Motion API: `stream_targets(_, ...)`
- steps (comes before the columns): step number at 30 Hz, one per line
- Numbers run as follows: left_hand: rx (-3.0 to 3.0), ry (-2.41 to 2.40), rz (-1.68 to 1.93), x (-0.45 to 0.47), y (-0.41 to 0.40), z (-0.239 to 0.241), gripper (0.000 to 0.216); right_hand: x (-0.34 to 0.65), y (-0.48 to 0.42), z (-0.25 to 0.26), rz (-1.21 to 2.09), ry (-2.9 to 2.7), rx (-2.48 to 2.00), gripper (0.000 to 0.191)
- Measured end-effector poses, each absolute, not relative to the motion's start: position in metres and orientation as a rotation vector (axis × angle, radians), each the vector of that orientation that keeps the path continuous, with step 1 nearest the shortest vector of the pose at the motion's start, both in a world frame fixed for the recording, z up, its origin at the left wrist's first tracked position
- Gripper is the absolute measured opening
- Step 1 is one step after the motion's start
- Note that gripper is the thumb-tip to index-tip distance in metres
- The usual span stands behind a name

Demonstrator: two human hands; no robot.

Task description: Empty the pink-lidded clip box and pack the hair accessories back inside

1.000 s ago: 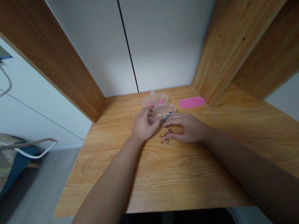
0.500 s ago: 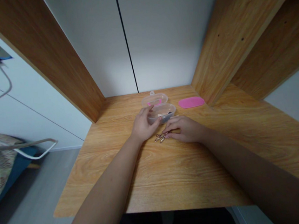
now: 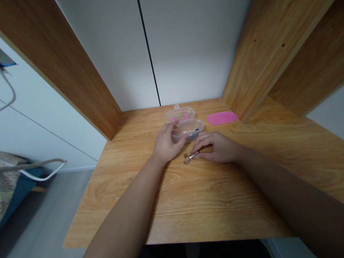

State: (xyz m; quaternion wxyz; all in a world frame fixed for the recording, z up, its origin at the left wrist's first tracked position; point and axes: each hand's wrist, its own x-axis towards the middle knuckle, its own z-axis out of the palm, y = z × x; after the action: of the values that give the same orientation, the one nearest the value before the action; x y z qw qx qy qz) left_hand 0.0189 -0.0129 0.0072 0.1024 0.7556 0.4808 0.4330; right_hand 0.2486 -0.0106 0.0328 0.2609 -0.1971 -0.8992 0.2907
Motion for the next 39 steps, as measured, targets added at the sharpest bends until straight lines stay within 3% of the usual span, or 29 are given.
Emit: stream_targets(39, 2.251, 1.399, 1.295, 0.0183, -0.0115, 0.0061, 0.053, 0.2478, -0.0069, 0.0237, 0.797, -2.515, -0.616, 0.021)
